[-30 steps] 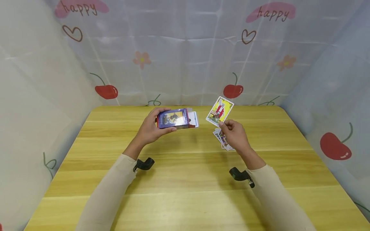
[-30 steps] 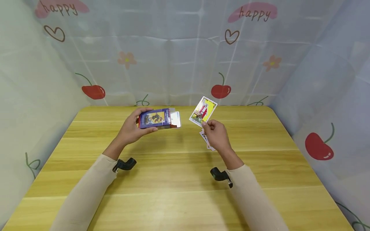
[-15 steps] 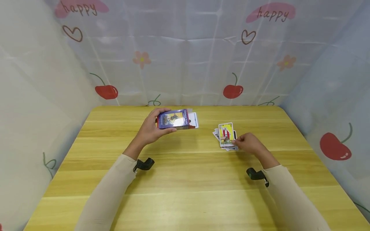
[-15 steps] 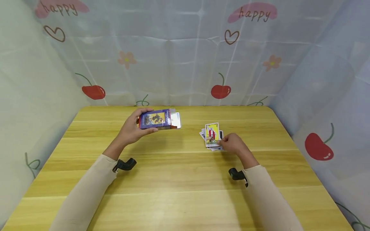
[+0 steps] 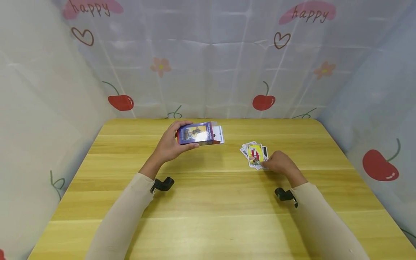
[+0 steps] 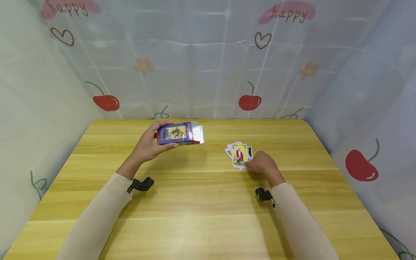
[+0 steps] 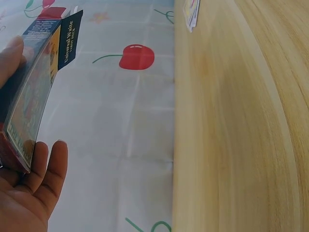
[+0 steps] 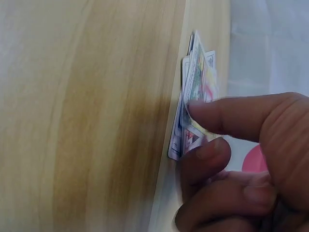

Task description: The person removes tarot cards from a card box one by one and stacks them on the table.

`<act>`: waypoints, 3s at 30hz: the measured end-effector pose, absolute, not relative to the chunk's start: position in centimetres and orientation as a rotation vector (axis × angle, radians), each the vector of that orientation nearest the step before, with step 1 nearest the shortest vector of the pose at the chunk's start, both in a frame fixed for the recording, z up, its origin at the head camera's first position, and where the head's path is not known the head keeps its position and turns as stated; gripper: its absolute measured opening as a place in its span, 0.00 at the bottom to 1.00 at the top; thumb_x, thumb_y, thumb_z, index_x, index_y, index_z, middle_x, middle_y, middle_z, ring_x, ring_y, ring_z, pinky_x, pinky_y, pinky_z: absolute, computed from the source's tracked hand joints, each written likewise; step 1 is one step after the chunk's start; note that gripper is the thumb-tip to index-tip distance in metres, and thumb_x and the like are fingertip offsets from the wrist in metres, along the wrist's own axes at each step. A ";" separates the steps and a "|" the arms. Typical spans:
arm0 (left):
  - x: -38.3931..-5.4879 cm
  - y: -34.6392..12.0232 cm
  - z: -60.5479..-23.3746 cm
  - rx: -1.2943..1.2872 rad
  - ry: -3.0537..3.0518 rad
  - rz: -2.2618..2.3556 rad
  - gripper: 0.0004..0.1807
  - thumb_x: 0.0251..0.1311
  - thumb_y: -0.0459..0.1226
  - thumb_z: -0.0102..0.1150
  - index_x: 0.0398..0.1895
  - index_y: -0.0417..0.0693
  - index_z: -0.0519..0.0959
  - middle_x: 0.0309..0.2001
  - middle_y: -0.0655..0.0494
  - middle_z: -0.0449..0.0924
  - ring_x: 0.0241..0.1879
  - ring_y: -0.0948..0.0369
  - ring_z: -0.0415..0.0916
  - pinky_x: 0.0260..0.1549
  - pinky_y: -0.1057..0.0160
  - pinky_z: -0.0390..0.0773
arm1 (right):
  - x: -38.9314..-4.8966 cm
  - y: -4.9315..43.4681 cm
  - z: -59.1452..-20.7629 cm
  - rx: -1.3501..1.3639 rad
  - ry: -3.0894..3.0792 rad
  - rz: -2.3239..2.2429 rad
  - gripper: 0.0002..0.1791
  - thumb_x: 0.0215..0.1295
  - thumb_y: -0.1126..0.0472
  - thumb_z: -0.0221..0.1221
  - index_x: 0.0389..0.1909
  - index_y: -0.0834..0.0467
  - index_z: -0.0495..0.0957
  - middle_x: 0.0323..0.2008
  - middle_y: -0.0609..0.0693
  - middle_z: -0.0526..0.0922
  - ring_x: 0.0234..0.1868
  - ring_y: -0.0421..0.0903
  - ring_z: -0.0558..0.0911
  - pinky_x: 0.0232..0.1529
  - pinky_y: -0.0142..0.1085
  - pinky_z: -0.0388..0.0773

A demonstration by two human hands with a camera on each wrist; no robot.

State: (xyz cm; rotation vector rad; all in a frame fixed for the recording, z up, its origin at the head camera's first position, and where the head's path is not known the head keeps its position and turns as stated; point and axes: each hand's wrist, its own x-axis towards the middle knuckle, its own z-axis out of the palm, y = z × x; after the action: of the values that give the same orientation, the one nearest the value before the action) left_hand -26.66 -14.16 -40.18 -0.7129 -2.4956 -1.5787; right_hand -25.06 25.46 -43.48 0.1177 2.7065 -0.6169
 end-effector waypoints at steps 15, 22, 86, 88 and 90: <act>-26.8 -14.2 -40.3 -0.700 -2.520 -1.601 0.41 0.48 0.48 0.77 0.66 0.53 0.68 0.61 0.52 0.68 0.53 0.53 0.71 0.50 0.51 0.77 | -25.0 20.0 -40.5 -0.069 2.678 -1.156 0.19 0.72 0.48 0.55 0.41 0.62 0.74 0.23 0.50 0.74 0.20 0.42 0.66 0.25 0.36 0.65; -26.7 -14.2 -40.4 -0.706 -2.523 -1.599 0.41 0.48 0.47 0.77 0.66 0.53 0.68 0.61 0.52 0.68 0.53 0.54 0.71 0.49 0.51 0.77 | -24.3 14.6 -38.4 -0.175 2.359 -1.657 0.19 0.72 0.49 0.57 0.47 0.62 0.73 0.16 0.44 0.68 0.14 0.40 0.57 0.17 0.33 0.56; -26.7 -14.1 -40.2 -0.749 -2.462 -1.614 0.39 0.48 0.44 0.77 0.65 0.52 0.69 0.60 0.52 0.69 0.53 0.54 0.71 0.50 0.51 0.76 | -24.4 13.2 -39.4 -0.011 2.498 -2.253 0.15 0.71 0.65 0.43 0.41 0.67 0.77 0.17 0.46 0.67 0.14 0.36 0.60 0.16 0.28 0.57; -26.7 -14.0 -40.2 -0.753 -2.465 -1.614 0.39 0.48 0.44 0.77 0.65 0.53 0.69 0.61 0.53 0.69 0.53 0.55 0.71 0.50 0.51 0.76 | -24.5 13.1 -39.3 -0.034 2.555 -2.166 0.15 0.72 0.64 0.44 0.44 0.67 0.78 0.17 0.46 0.67 0.16 0.37 0.62 0.18 0.29 0.58; -26.7 -14.0 -40.3 -0.756 -2.468 -1.614 0.39 0.48 0.44 0.77 0.65 0.53 0.69 0.61 0.53 0.69 0.53 0.55 0.71 0.51 0.51 0.76 | -24.6 12.9 -39.2 -0.053 2.595 -2.110 0.15 0.72 0.64 0.46 0.44 0.67 0.79 0.17 0.45 0.68 0.17 0.37 0.63 0.20 0.29 0.59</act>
State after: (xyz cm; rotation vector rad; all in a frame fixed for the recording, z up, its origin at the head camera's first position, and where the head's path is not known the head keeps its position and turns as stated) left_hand -26.70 -13.99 -40.26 -0.7563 -2.4684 -1.6141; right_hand -24.57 12.90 -39.23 -0.0527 2.5953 -2.1098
